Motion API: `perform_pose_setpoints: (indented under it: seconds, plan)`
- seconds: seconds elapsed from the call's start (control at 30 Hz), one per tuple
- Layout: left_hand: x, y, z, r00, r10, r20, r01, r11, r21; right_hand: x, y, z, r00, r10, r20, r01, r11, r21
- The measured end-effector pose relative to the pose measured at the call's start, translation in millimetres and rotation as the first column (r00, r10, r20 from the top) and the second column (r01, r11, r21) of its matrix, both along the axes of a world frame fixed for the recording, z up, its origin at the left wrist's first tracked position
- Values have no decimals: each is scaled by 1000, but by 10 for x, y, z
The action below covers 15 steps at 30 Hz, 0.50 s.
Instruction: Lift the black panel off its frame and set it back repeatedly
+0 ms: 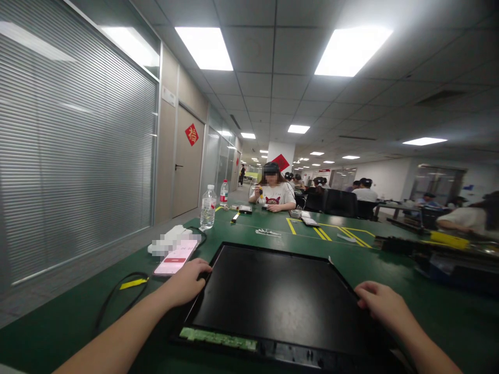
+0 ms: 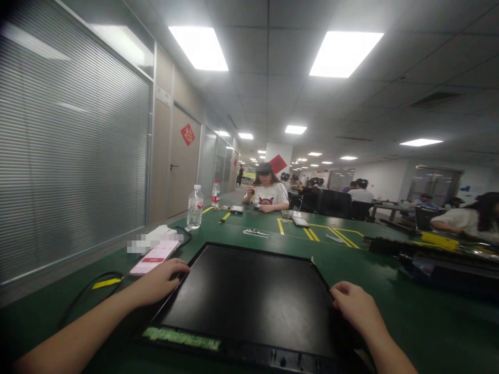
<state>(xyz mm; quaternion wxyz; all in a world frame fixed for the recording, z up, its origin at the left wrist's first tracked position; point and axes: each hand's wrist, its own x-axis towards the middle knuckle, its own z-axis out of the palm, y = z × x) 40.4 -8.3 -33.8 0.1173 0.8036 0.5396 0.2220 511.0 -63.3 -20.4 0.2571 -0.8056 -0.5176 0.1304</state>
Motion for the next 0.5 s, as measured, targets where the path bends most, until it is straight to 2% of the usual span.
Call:
perform_pose_setpoints:
  seconds: [0.17,0.5]
  plan:
    - [6,-8,-7,1000,-8,-24,8,1000,8,7,9,1,1000,-2,18,2,1000,-11]
    - [-8,-3,-4,999,-31,28,31,999,-23,24,14,-10,1000,5,3,-5,1000,5]
